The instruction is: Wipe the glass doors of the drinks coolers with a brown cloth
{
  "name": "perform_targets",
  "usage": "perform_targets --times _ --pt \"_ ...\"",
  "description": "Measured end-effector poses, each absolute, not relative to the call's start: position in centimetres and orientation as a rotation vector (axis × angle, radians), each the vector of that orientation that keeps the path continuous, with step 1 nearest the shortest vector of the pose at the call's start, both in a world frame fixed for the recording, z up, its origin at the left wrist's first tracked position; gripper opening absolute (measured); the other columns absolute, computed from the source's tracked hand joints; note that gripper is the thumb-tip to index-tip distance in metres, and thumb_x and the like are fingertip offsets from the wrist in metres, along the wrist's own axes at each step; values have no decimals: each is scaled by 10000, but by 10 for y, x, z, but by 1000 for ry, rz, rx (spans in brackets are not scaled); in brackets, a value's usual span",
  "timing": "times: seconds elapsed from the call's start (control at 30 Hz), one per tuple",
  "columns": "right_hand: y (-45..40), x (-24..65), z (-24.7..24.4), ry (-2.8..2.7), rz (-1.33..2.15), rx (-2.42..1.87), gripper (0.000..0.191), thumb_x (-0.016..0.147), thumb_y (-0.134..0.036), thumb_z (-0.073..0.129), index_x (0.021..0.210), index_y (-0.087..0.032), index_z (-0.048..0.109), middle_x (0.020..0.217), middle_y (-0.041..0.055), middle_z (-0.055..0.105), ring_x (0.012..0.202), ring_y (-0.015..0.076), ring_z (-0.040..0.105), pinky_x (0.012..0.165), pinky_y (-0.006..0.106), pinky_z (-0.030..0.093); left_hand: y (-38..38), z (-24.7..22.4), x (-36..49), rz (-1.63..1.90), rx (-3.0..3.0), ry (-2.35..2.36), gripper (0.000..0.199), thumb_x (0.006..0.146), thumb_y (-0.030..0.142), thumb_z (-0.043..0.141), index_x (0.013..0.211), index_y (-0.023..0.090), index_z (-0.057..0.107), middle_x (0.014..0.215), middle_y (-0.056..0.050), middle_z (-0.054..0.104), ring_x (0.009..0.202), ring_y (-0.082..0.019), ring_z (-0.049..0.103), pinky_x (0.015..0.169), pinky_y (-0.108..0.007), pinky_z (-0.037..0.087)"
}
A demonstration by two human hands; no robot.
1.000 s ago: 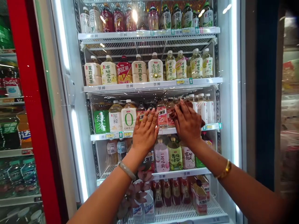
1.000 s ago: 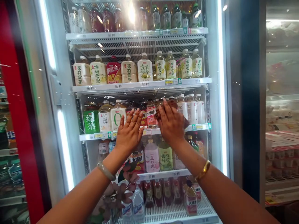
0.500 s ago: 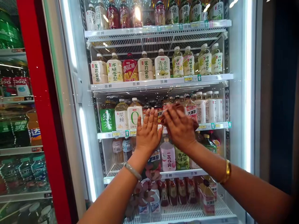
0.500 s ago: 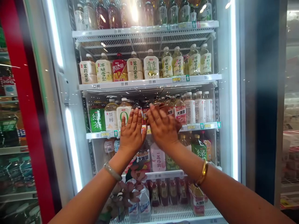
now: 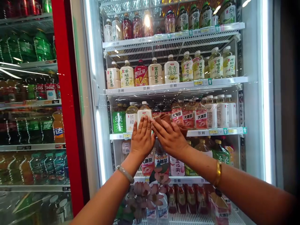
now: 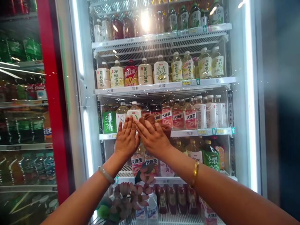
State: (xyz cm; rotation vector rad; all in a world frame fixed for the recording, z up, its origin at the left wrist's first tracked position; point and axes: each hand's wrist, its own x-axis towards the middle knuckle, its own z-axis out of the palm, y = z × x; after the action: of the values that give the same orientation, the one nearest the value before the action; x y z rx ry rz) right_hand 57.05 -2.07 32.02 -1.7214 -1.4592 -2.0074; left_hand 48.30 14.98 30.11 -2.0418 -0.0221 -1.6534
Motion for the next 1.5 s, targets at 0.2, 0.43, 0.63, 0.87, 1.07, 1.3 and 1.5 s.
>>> perform_targets --times 0.2,0.43,0.63,0.87,1.07,1.3,1.5 --pt "-12 568 349 -1143 -1941 -1744 556 1016 -217 384 1571 -182 407 1678 18 310 1407 285 387 1029 488 347 149 299 484 -1672 -2066 -60 835 989 252 469 1660 143 -18 1700 -141 228 1613 -256 136 1336 -520 133" --pt "9 551 312 -1570 -2021 -1630 551 979 -197 419 1526 -159 471 1663 39 358 1471 266 346 1018 457 357 188 318 454 -1441 -2022 198 729 1001 276 476 1654 168 170 1661 -105 348 1584 -197 244 1350 -437 161" --pt "21 547 349 -1293 -1922 -1680 531 1022 -231 400 1550 -191 438 1677 15 313 1411 265 394 1028 469 341 203 316 446 -1516 -2010 39 788 1015 292 459 1662 141 36 1689 -141 260 1607 -224 137 1348 -497 102" --pt "36 531 317 -1616 -2057 -1592 505 1004 -208 384 1489 -158 518 1640 16 406 1389 279 423 1026 481 360 206 299 452 -1770 -2006 -177 816 996 227 429 1658 136 -39 1724 -152 102 1619 -252 34 1336 -546 63" --pt "48 531 371 -1300 -1898 -1726 519 1037 -204 335 1544 -163 434 1691 20 280 1404 296 415 1018 488 376 217 301 441 -1746 -2089 -247 758 1008 235 423 1663 133 56 1724 -158 107 1619 -279 86 1323 -541 181" --pt "62 520 326 -1858 -2019 -1410 424 1004 -222 440 1390 -149 600 1606 48 462 1341 292 510 1005 454 459 247 302 421 -1637 -2057 -35 719 1020 228 398 1664 146 90 1698 -126 261 1599 -222 206 1334 -453 208" --pt "63 523 373 -1555 -1773 -1389 299 1029 -269 478 1202 -168 701 1533 101 541 1340 240 544 1093 393 483 243 296 423 -1669 -2057 -163 755 1008 228 413 1663 130 52 1695 -168 265 1609 -266 172 1328 -551 155"
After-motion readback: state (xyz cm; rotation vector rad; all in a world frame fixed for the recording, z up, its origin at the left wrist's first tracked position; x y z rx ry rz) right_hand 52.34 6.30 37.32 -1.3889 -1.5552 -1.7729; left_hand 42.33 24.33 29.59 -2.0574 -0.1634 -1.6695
